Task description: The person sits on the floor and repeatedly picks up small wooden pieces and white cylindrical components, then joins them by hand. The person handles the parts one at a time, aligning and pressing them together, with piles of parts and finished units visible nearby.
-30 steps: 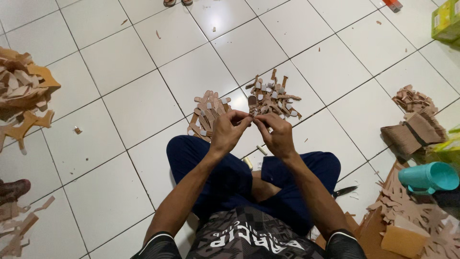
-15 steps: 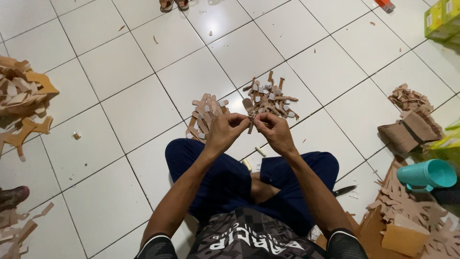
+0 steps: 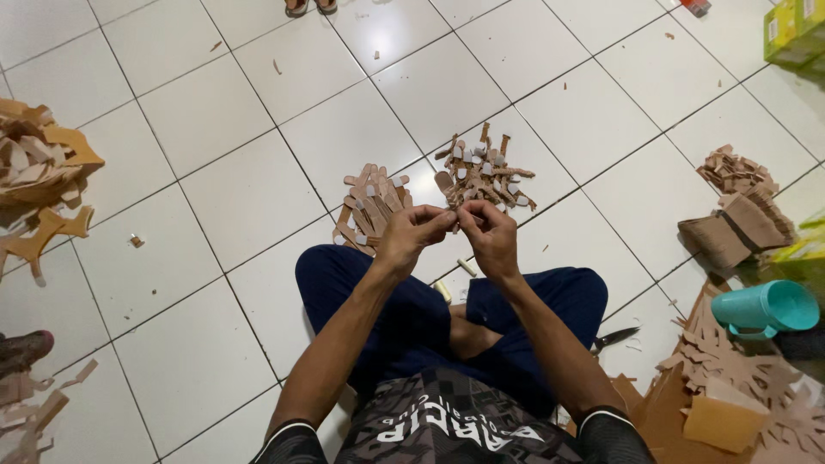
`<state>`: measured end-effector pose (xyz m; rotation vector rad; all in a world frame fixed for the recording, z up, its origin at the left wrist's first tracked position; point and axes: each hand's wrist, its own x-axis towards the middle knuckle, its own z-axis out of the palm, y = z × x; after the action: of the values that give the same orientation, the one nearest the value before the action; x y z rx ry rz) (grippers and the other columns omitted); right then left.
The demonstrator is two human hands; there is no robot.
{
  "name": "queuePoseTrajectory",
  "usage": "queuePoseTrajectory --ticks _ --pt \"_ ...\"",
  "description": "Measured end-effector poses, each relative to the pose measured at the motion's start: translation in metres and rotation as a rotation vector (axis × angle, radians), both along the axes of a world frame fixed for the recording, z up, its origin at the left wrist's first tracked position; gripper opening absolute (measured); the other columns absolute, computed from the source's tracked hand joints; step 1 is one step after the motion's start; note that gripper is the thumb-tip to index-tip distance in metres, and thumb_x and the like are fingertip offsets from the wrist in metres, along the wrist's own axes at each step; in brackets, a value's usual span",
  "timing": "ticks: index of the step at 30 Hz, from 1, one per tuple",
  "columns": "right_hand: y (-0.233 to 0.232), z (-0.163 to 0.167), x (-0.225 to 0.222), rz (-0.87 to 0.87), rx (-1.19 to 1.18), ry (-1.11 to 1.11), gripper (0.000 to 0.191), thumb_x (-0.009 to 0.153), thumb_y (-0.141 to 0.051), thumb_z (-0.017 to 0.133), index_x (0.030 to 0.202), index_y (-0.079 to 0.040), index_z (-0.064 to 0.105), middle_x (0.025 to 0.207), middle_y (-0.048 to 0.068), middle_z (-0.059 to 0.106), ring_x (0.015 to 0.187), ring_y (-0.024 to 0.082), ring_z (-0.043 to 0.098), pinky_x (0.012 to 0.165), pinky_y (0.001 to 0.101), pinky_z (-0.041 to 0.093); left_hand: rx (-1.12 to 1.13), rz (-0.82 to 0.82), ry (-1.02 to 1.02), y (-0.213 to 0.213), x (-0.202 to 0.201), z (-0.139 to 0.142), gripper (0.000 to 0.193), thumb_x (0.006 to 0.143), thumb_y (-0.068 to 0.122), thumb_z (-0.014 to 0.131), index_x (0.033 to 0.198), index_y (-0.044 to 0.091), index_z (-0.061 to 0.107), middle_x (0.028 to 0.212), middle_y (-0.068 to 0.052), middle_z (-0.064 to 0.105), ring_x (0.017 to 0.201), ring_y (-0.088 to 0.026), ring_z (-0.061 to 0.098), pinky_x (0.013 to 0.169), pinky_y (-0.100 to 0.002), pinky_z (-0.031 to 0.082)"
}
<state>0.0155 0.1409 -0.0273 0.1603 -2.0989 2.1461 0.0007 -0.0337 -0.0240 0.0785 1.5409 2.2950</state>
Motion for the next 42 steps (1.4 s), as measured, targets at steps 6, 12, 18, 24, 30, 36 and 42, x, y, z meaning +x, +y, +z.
queuePoseTrajectory --ticks 6,12,18,24,30,36,42 --pt "0.003 0.004 0.007 -0.029 0.09 -0.077 0.018 0.1 -0.015 0.072 0.103 0.002 0.075 0.083 0.004 0.07 0.072 0.009 0.059 0.064 0.0234 0.047 -0.127 -0.025 0.011 -0.008 -0.002 0.016 0.034 0.088 0.02 0.076 0.118 0.004 0.069 0.094 -0.008 0.077 0.088 -0.013 0.073 0.082 -0.027 0.058" --pt "0.015 0.015 -0.004 0.149 0.079 -0.046 0.021 0.098 -0.021 0.071 0.097 0.001 0.073 0.085 0.002 0.071 0.078 0.009 0.067 0.071 0.0245 0.055 -0.26 -0.102 0.13 -0.011 0.004 0.021 0.03 0.092 0.022 0.075 0.111 -0.001 0.075 0.095 -0.008 0.077 0.089 -0.014 0.073 0.085 -0.028 0.06" --pt "0.0 0.016 -0.005 0.009 -0.022 -0.148 0.029 0.107 -0.023 0.072 0.106 0.005 0.078 0.087 0.012 0.069 0.079 0.014 0.062 0.071 0.0295 0.051 -0.37 0.111 0.196 0.007 0.01 0.019 0.028 0.093 0.024 0.074 0.108 0.0 0.075 0.096 -0.008 0.077 0.089 -0.013 0.073 0.084 -0.028 0.06" --pt "0.007 0.027 0.0 0.135 0.113 -0.116 0.029 0.095 -0.02 0.073 0.116 0.0 0.073 0.099 0.008 0.077 0.09 0.014 0.074 0.08 0.0272 0.062 -0.105 0.166 0.079 0.004 0.008 0.006 0.029 0.094 0.021 0.074 0.111 -0.002 0.074 0.097 -0.008 0.075 0.088 -0.013 0.069 0.084 -0.027 0.057" --pt "0.022 0.02 -0.002 0.165 0.124 -0.08 0.025 0.094 -0.015 0.075 0.112 0.002 0.074 0.099 0.008 0.078 0.09 0.013 0.074 0.08 0.026 0.061 0.048 0.06 0.021 0.002 0.007 -0.001 0.03 0.097 0.017 0.077 0.114 -0.007 0.073 0.094 -0.008 0.071 0.081 -0.012 0.062 0.076 -0.026 0.051" --pt "0.026 0.013 -0.005 0.128 0.101 -0.084 0.023 0.095 -0.014 0.074 0.112 0.002 0.074 0.095 0.008 0.077 0.086 0.013 0.073 0.077 0.0265 0.061 -0.275 0.124 0.158 0.009 0.011 0.016 0.028 0.092 0.019 0.074 0.111 -0.001 0.074 0.095 -0.006 0.076 0.088 -0.011 0.071 0.081 -0.025 0.058" --pt "0.031 0.023 -0.008 0.189 0.079 -0.138 0.026 0.098 -0.018 0.067 0.117 -0.001 0.073 0.093 0.008 0.077 0.083 0.013 0.075 0.078 0.0269 0.063 -0.504 0.1 0.263 0.009 0.005 0.026 0.026 0.094 0.023 0.071 0.106 0.0 0.076 0.088 -0.006 0.078 0.081 -0.011 0.073 0.075 -0.025 0.058"
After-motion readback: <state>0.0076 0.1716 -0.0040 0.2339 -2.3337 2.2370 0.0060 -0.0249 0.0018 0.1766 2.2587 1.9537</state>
